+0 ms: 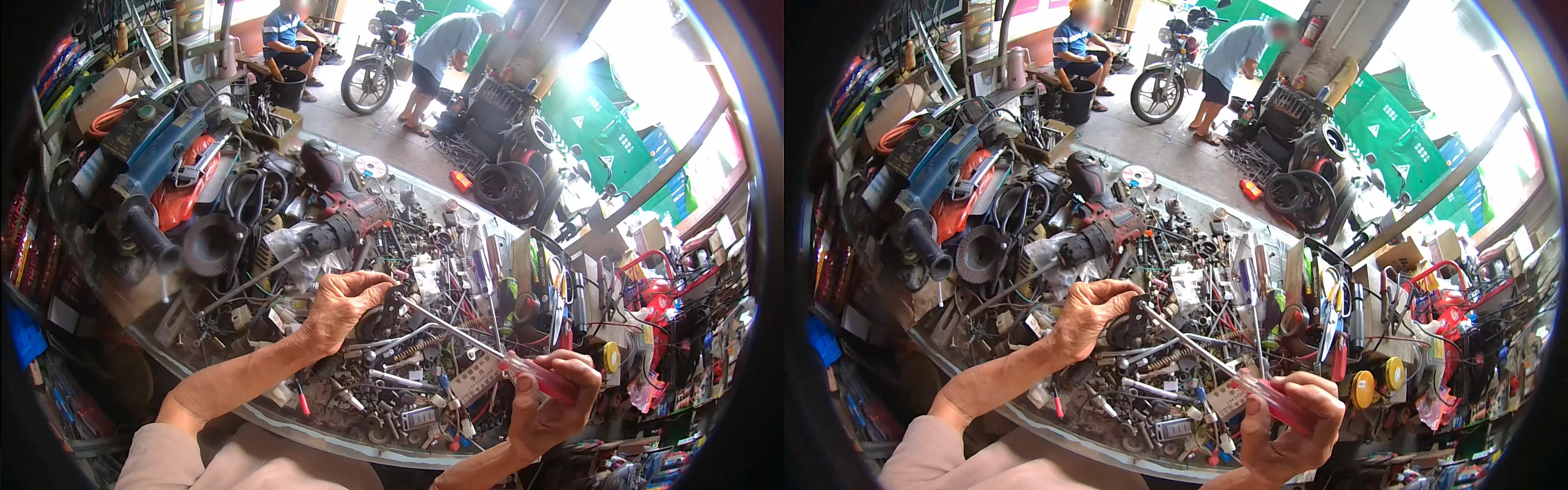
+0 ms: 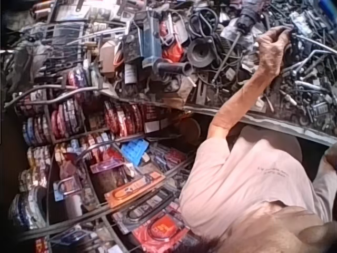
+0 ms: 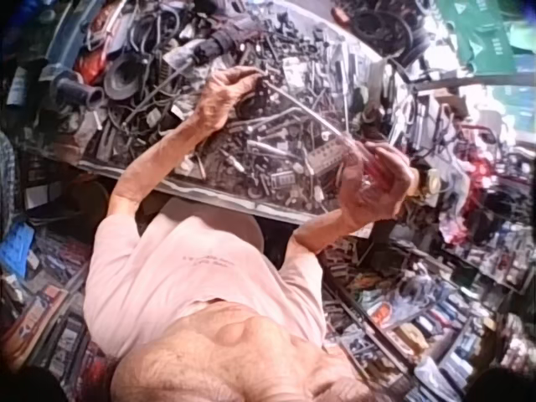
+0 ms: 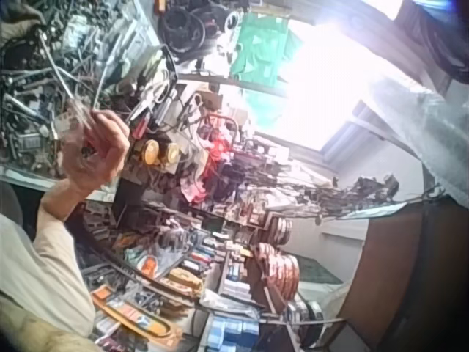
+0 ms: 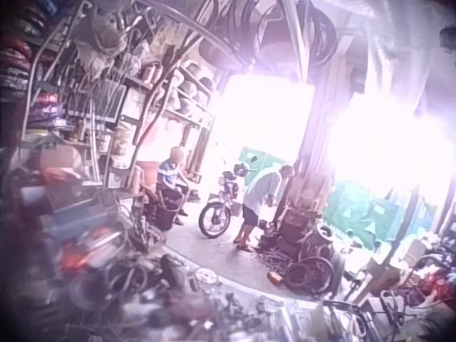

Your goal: The person uses a screwdriver to disassemble a small black mechanical component on a cluttered workbench. They remove a screw and separate the casing, then use a wrench to adjust a bolt on the internal mechanism. The person continues to manipulate the small parts with their hands and tools throughout the clip.

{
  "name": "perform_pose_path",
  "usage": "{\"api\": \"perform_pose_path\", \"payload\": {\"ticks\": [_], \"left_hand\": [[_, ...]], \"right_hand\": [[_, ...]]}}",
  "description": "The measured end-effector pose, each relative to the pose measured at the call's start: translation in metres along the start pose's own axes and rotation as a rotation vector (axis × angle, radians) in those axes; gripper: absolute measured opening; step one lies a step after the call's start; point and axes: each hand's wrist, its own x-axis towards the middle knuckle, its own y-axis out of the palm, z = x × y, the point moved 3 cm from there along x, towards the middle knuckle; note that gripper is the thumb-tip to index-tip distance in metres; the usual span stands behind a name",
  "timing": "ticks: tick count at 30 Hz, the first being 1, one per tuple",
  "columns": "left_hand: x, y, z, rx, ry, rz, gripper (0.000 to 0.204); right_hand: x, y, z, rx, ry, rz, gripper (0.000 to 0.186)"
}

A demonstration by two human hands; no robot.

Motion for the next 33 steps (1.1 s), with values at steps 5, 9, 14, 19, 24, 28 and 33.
{"api": "perform_pose_path", "payload": {"ticks": [5, 9, 14, 19, 24, 28, 33], "left_hand": [[0.000, 0.001, 0.000, -0.005, -0.019, -0.006, 0.015], [0.001, 0.001, 0.000, -0.029, -0.036, 0.006, 0.018], [0.000, 0.001, -0.002, 0.065, -0.013, -0.001, 0.019], [-0.001, 0.002, -0.001, 0.086, -0.029, -0.015, 0.019], [-0.001, 0.004, -0.002, 0.080, -0.035, -0.009, 0.019], [0.000, 0.001, 0.000, 0.084, -0.038, -0.001, 0.019], [-0.001, 0.001, 0.000, 0.094, -0.037, -0.001, 0.019]], "right_hand": [[-0.013, -0.004, 0.000, -0.254, -0.035, -0.144, 0.037], [-0.022, -0.006, -0.007, -0.223, 0.066, -0.148, 0.038], [-0.025, -0.002, 0.012, -0.153, 0.110, 0.013, 0.048], [-0.048, 0.001, 0.015, -0.115, 0.206, -0.290, 0.028], [-0.046, 0.000, 0.019, -0.036, 0.144, -0.149, 0.029], [-0.035, 0.002, 0.027, -0.058, 0.176, -0.121, 0.043], [-0.048, 0.001, 0.028, -0.072, 0.342, -0.223, 0.035]]}}
